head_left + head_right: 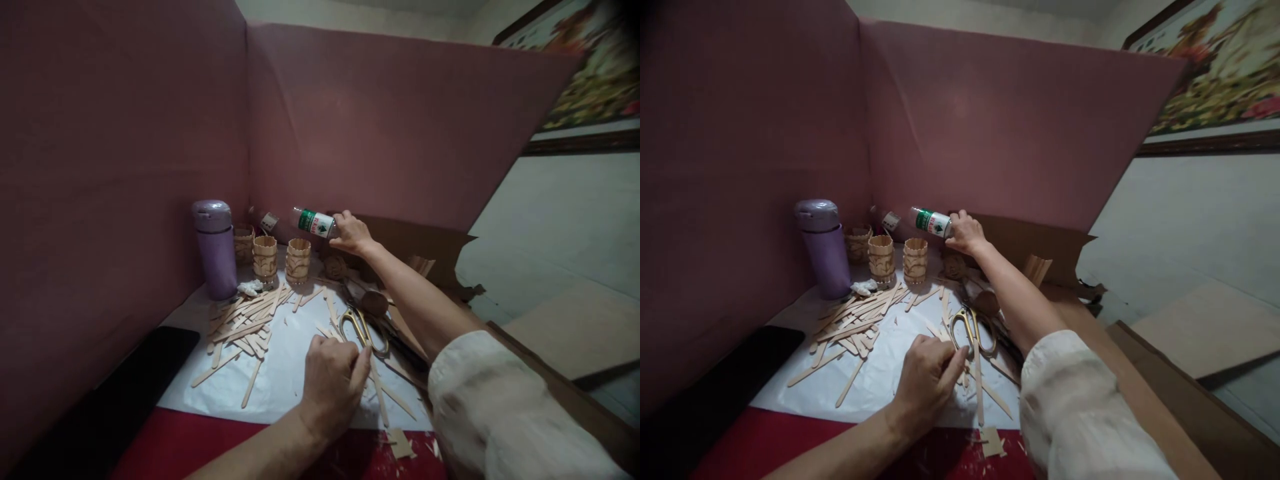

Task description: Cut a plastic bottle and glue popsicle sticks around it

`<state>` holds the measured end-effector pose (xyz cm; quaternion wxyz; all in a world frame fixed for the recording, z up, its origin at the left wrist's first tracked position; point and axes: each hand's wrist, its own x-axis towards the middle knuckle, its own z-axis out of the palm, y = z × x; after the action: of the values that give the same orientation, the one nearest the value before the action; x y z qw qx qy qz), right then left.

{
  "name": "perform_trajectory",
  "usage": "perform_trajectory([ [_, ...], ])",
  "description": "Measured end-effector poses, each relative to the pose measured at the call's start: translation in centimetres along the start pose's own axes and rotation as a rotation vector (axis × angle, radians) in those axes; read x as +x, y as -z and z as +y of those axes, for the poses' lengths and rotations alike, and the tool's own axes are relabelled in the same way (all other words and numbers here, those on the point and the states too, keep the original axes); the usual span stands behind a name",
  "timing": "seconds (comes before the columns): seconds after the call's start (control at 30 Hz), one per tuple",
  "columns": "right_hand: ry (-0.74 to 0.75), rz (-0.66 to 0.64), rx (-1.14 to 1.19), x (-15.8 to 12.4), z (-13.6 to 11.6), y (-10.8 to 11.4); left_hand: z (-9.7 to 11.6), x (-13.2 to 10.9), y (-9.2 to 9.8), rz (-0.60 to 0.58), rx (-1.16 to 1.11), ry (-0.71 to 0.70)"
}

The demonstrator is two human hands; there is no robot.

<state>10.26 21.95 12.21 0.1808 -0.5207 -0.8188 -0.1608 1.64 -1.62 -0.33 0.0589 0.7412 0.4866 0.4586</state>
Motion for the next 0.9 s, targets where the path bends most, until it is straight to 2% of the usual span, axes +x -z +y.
perform_trajectory([
  [0.1,0.01,-0.004,0.059,-2.9,1.2,2.9,-0.7,0.7,0.5,0.079,0.002,0.021],
  [0.17,0.03,-0.028,0.102,-5.7,1.5,4.6,-1.2,1.4,0.9,0.181,-0.011,-0.012],
  [0.23,0.057,-0.057,0.174,-9.1,1.5,6.1,-1.6,2.1,1.6,0.351,0.011,-0.114],
  [0.3,0.086,-0.087,0.406,-12.6,1.1,7.4,-1.7,2.7,2.5,0.469,0.112,-0.254],
  [0.37,0.096,-0.18,0.567,-15.8,0.4,8.5,-1.6,3.1,3.3,0.487,0.224,-0.364],
  [0.4,0.099,-0.248,0.622,-17.1,0.1,9.0,-1.4,3.1,3.6,0.457,0.285,-0.403],
  [0.53,0.103,-0.417,0.731,-19.8,-0.5,11.0,-1.1,2.9,4.3,0.25,0.404,-0.502],
  [0.63,0.014,-0.469,0.927,-19.9,0.6,12.2,-1.2,2.7,4.0,0.185,0.355,-0.444],
  [0.67,-0.048,-0.439,1.035,-19.8,1.1,12.3,-1.2,2.7,3.9,0.193,0.307,-0.398],
  [0.73,-0.176,-0.266,1.246,-19.8,2.0,11.9,-1.3,2.7,3.8,0.214,0.158,-0.295],
  [0.8,-0.244,-0.109,1.38,-20.1,2.2,10.6,-1.1,2.9,4.0,0.218,-0.066,-0.174],
  [0.9,-0.253,-0.072,1.372,-21.1,0.4,7.4,-0.6,3.2,4.4,0.168,-0.488,0.061],
])
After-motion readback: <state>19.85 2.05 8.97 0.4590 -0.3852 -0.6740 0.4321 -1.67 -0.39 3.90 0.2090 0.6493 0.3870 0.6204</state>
